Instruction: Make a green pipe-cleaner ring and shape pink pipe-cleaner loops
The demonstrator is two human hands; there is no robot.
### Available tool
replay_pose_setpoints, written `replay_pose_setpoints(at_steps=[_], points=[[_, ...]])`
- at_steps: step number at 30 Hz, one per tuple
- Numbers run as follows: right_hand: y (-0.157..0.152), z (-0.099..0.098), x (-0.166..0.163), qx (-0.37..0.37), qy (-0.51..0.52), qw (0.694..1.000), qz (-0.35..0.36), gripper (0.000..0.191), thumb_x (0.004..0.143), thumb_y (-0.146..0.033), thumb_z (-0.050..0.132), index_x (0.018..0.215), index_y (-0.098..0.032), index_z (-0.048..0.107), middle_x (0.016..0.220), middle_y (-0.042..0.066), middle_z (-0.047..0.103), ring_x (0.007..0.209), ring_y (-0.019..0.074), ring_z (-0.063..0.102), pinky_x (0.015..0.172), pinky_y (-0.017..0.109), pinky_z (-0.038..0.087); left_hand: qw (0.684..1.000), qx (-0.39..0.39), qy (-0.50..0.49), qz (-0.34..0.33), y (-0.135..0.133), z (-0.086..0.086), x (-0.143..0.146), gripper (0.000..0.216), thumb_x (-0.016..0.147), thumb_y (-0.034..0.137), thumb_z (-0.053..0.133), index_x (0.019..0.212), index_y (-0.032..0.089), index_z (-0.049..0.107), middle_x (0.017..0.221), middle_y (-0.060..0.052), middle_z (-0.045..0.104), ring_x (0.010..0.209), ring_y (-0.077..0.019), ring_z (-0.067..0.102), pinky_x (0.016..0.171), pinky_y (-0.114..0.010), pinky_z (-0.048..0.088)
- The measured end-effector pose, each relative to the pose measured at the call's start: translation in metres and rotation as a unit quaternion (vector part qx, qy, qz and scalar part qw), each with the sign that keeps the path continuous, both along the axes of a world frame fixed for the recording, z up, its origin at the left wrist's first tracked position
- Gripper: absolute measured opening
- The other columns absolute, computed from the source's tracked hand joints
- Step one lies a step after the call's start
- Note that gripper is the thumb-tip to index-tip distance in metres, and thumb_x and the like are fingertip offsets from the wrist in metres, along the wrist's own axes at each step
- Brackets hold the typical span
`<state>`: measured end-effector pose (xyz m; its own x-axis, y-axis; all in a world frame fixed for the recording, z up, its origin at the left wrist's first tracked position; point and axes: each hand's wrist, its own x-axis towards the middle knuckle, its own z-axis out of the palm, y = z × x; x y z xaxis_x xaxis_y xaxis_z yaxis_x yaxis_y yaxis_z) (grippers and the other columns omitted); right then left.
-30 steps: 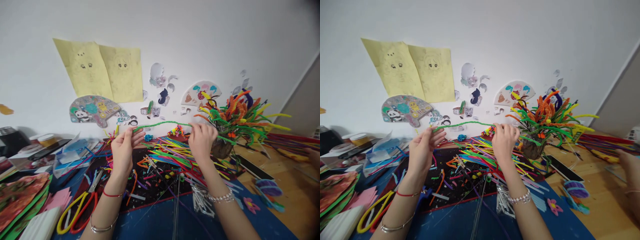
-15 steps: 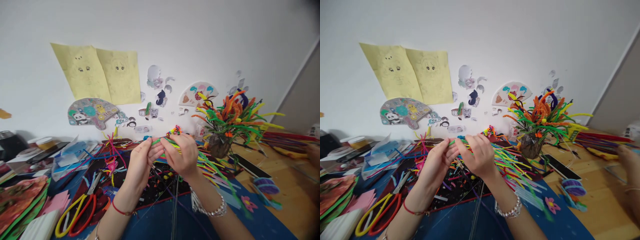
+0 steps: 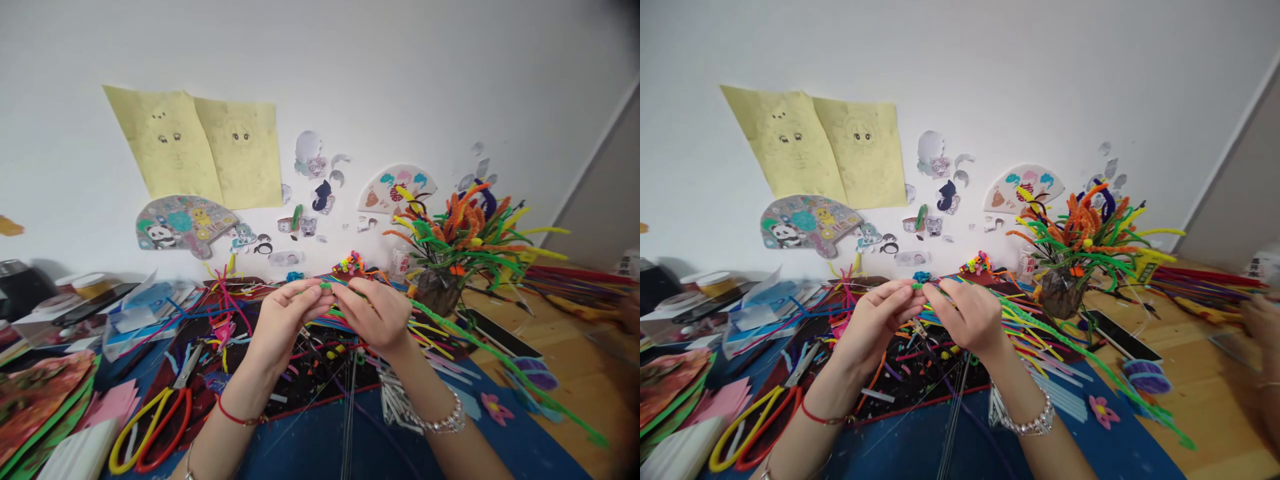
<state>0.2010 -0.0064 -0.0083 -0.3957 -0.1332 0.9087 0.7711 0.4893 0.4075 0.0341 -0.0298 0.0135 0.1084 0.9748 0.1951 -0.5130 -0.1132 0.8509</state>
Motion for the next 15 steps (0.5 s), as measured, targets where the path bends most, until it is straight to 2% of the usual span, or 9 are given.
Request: replay_pose_setpoints(at_steps=[3, 8, 12, 15], points=[[-0.002, 0.004, -0.002, -0.008, 0.0, 1.0, -0.005, 0.015, 0.086, -0.017, 0.06, 0.101, -0.015, 0.062, 0.083, 0.005, 0.071, 0.069, 0.0127, 0.063, 0.059, 0.025, 0.044, 0.999, 0.025, 0.035, 0.011, 0.002, -0.003, -0.001, 0.02, 0.066, 0.021, 0.08, 0.081, 0.011, 0.071, 0.067, -0.005, 0.074, 0.059, -0.0118, 0.07, 0.062, -0.018, 0.058], [-0.007, 0.009, -0.007, -0.039, 0.019, 0.999, -0.006, 0.007, 0.084, -0.013, 0.062, 0.091, -0.015, 0.063, 0.076, 0.003, 0.071, 0.066, 0.0133, 0.064, 0.06, 0.026, 0.044, 0.986, 0.121, 0.099, 0.063, 0.007, -0.009, -0.001, 0.014, 0.074, 0.023, 0.075, 0.084, 0.014, 0.071, 0.062, -0.001, 0.071, 0.054, -0.0096, 0.067, 0.058, -0.018, 0.055], [-0.012, 0.012, -0.01, -0.113, 0.05, 0.992, 0.032, 0.006, 0.086, -0.013, 0.06, 0.088, -0.016, 0.063, 0.078, 0.003, 0.071, 0.071, 0.0141, 0.064, 0.064, 0.026, 0.045, 0.971, 0.168, 0.138, 0.097, 0.008, -0.013, -0.001, 0.012, 0.076, 0.023, 0.073, 0.086, 0.016, 0.071, 0.062, 0.0, 0.07, 0.055, -0.0093, 0.065, 0.058, -0.018, 0.053], [-0.019, 0.014, -0.013, -0.178, 0.081, 0.979, 0.054, 0.007, 0.087, -0.014, 0.057, 0.087, -0.017, 0.064, 0.078, 0.002, 0.07, 0.072, 0.0147, 0.063, 0.066, 0.027, 0.045, 0.969, 0.184, 0.136, 0.088, 0.008, -0.014, 0.0, 0.01, 0.076, 0.022, 0.073, 0.085, 0.017, 0.073, 0.064, 0.0, 0.07, 0.054, -0.009, 0.063, 0.056, -0.019, 0.052]])
